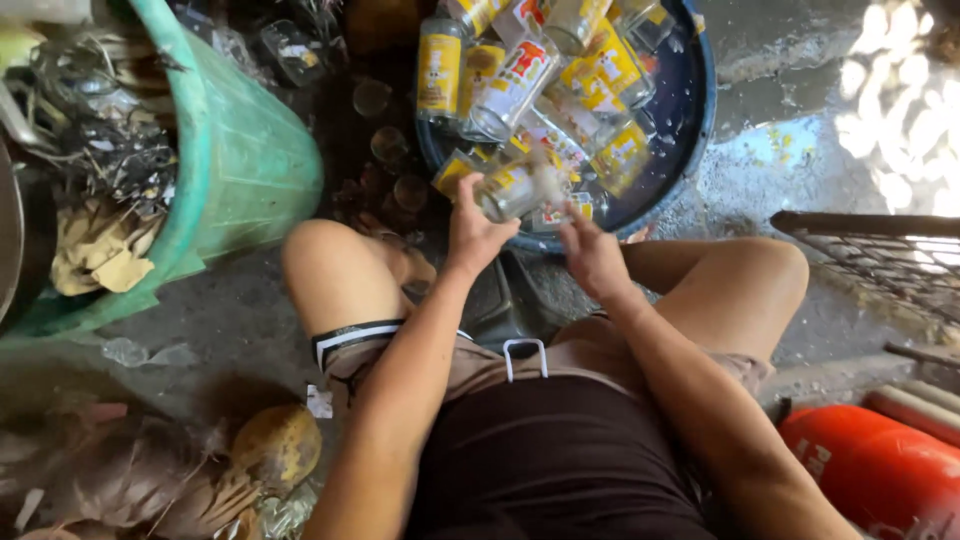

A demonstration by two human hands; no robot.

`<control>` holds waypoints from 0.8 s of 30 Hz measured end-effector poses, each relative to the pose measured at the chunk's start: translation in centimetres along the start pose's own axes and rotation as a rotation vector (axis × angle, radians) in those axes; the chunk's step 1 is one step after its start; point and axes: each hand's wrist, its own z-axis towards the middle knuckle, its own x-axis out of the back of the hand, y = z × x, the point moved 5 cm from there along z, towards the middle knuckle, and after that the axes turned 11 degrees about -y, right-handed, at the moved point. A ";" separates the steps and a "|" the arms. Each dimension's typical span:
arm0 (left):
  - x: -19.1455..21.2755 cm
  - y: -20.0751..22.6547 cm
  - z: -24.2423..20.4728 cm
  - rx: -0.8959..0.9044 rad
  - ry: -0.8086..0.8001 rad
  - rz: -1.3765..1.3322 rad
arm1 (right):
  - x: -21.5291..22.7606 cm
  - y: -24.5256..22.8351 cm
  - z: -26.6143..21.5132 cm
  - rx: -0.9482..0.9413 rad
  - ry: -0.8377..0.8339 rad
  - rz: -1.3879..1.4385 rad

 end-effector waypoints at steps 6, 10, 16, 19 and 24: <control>0.3 0.0 -0.4 -0.042 0.049 0.007 | -0.9 5.0 1.3 0.006 0.015 0.039; 0.4 -0.1 0.2 -0.006 0.003 -0.025 | -1.2 -0.4 -0.9 0.018 -0.199 -0.147; 0.2 -1.5 1.1 -0.043 0.048 -0.029 | -1.3 -0.6 -0.9 0.073 -0.015 0.014; 0.6 -1.1 0.8 -0.050 0.061 -0.012 | -1.4 2.2 0.2 0.058 0.179 0.099; 0.6 2.8 -0.1 -0.080 -0.017 -0.069 | -0.9 1.7 -0.7 0.018 0.023 0.054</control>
